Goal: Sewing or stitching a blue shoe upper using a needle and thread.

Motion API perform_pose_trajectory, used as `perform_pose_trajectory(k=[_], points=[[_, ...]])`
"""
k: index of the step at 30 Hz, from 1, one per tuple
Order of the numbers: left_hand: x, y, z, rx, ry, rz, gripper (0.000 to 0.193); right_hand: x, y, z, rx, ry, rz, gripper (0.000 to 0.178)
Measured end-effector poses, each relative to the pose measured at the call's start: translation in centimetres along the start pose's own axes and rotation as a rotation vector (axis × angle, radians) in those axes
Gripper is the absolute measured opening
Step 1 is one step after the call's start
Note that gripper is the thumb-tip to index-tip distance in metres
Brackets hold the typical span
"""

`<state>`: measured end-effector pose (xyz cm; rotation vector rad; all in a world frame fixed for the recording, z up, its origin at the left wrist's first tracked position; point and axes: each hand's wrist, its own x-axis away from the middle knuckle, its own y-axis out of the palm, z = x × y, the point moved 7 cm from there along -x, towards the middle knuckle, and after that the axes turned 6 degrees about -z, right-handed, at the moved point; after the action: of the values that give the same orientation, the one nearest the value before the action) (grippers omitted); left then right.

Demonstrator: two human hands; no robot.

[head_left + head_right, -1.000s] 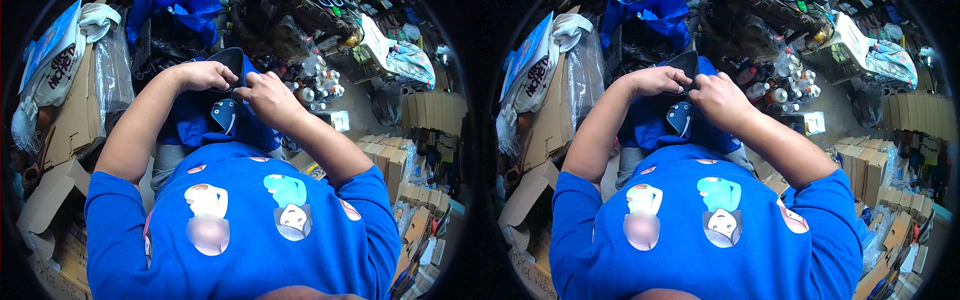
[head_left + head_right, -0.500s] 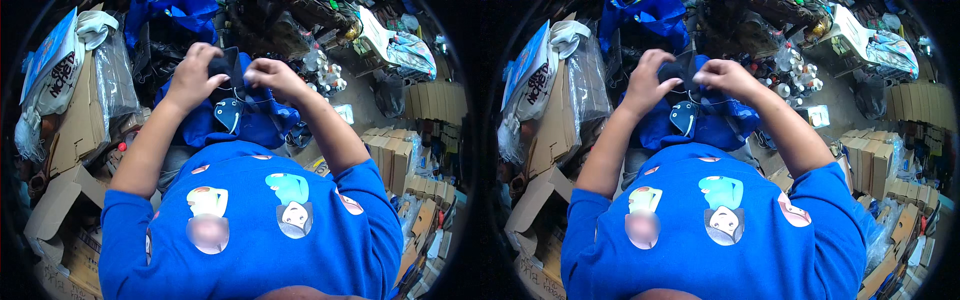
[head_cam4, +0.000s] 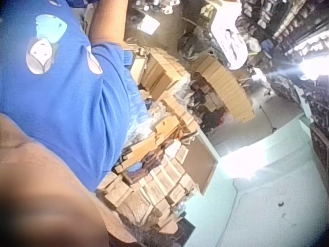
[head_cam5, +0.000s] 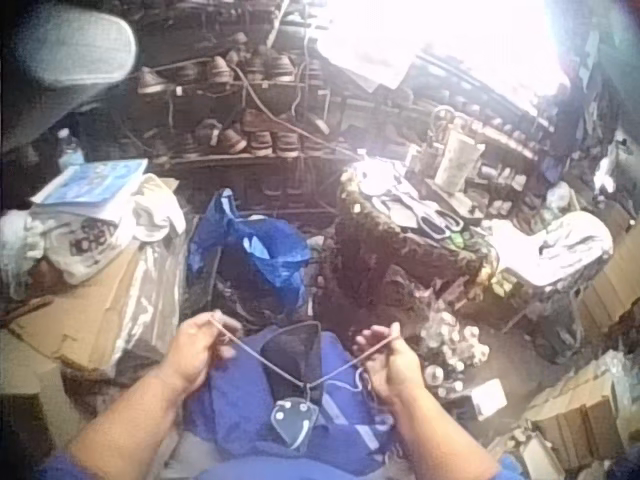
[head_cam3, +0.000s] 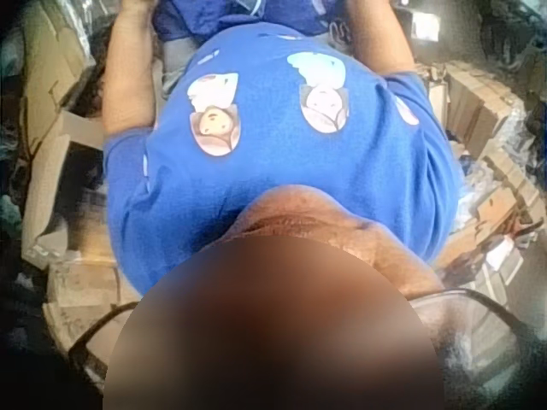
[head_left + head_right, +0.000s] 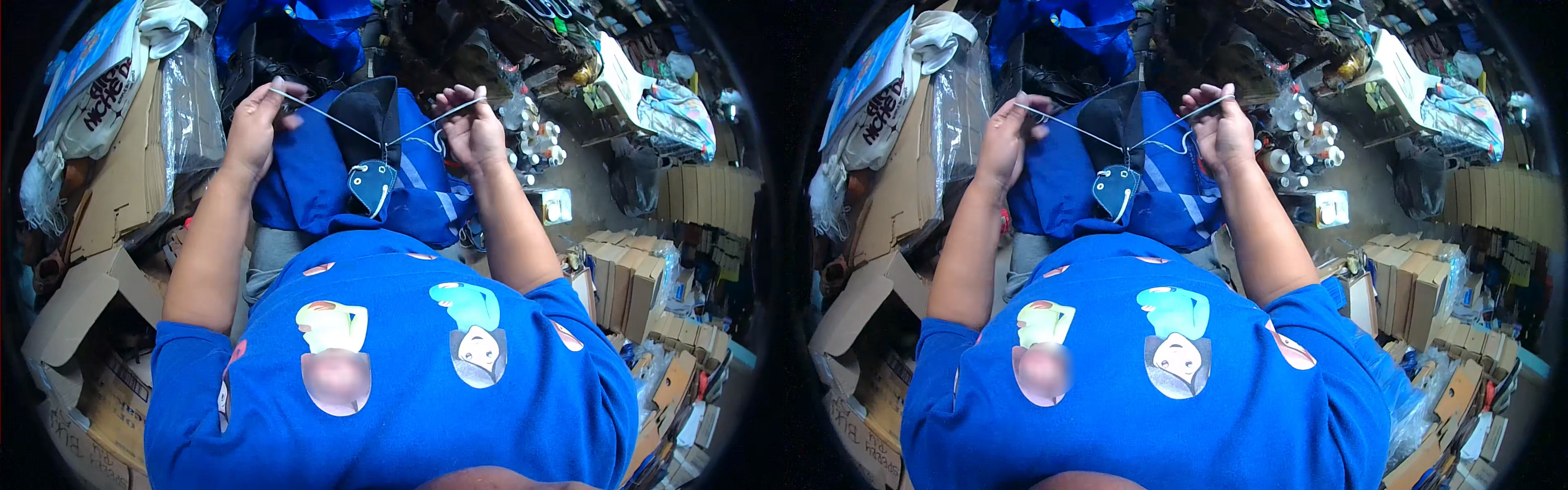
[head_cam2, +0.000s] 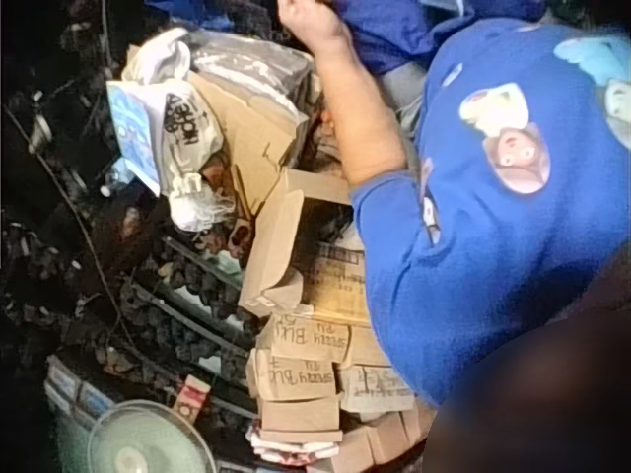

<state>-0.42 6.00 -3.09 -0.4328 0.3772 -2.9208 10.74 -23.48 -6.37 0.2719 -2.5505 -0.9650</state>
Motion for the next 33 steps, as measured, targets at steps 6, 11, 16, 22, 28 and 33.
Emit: perform_pose_trajectory(k=[6, 11, 16, 22, 28, 33], points=[[0.8, 5.9, 2.2, 1.340, 0.029, -0.254, 0.045, 1.9, 1.0, 1.4, -0.263, 0.324, -0.162, 0.049], [0.3, 3.9, -1.3, 1.186, -0.145, -0.164, 0.046, 3.5, 0.0, -0.7, 0.106, 0.248, -0.225, 0.052], [0.4, -1.8, -2.3, 0.491, -0.158, -0.226, 0.035, 4.4, -3.6, -3.6, 0.483, 0.343, -0.074, 0.031], [5.3, -10.4, 2.7, -0.448, 0.322, 0.367, 0.036, 1.5, -1.3, -10.6, 1.613, -0.247, -0.278, 0.063], [7.9, 8.9, 8.1, -0.859, 0.377, -0.175, 0.052, -1.1, 14.7, 1.3, 2.319, -0.013, -0.842, 0.072], [7.5, 11.2, 6.9, -0.968, 0.342, -0.242, 0.056, -3.1, 11.2, 1.5, 2.290, 0.571, -0.734, 0.063]])
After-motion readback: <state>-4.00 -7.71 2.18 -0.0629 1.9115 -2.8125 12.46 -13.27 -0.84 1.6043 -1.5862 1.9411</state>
